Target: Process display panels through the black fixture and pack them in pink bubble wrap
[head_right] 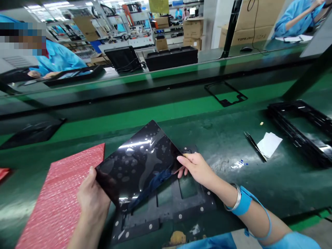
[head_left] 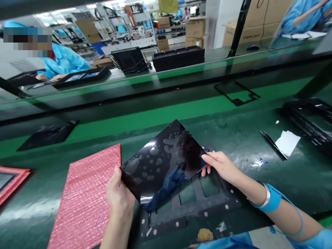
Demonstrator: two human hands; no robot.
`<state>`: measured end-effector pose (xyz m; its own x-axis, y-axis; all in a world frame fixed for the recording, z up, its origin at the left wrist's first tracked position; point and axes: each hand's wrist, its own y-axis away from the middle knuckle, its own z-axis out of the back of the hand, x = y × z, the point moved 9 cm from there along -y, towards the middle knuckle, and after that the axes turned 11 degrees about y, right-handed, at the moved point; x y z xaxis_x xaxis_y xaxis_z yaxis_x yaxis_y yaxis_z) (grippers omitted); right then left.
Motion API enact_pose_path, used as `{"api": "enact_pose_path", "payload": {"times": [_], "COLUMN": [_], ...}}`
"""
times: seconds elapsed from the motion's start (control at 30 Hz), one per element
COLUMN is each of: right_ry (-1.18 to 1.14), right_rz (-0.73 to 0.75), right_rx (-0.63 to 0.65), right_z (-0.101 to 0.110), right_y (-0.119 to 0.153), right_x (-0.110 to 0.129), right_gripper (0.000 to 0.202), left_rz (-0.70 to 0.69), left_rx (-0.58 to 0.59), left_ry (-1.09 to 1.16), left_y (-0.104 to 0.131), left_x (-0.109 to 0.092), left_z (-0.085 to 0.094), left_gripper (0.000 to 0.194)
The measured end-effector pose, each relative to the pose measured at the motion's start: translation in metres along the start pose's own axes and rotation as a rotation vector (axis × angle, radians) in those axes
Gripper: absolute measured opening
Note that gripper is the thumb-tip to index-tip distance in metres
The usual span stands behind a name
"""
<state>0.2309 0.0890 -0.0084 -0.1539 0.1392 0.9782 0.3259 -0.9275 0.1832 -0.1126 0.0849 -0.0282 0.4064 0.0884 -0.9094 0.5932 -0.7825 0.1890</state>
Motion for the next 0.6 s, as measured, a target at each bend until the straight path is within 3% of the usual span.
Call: {"api": "enact_pose_path", "payload": {"times": [0.1,0.27,0.37,0.53,0.6], "right_ry": [-0.044,-0.204,-0.228,-0.231,-0.22], "right_rz": [-0.012,-0.057,-0.057,-0.052,-0.055], "right_rx": [-0.015,-0.148,-0.233,-0.354,-0.358], "right_z": [0.0,0.017,0.034,0.055,0.057], "right_y": [0.0,-0.002,-0.005,-0.008,-0.009], "right_x": [-0.001,-0.01,-0.017,-0.027,-0.028], "right_gripper": [0.06,0.056,0.055,0.052,0.053], "left_rz": [0.019,0.127,0.226,0.311,0.294], "left_rx": [-0.082,0.031,0.179,0.565,0.615], "left_ry": [0.077,0.019,-0.036,-0.217,-0.243], "left_y": [0.007,0.02,0.031,0.06,0.065], "left_x": [0.002,0.004,0.008,0.015,0.014], "left_z": [-0.002,-0.031,-0.05,-0.085,-0.087], "left_gripper": [0.026,0.044,0.05,0.039,0.036]}}
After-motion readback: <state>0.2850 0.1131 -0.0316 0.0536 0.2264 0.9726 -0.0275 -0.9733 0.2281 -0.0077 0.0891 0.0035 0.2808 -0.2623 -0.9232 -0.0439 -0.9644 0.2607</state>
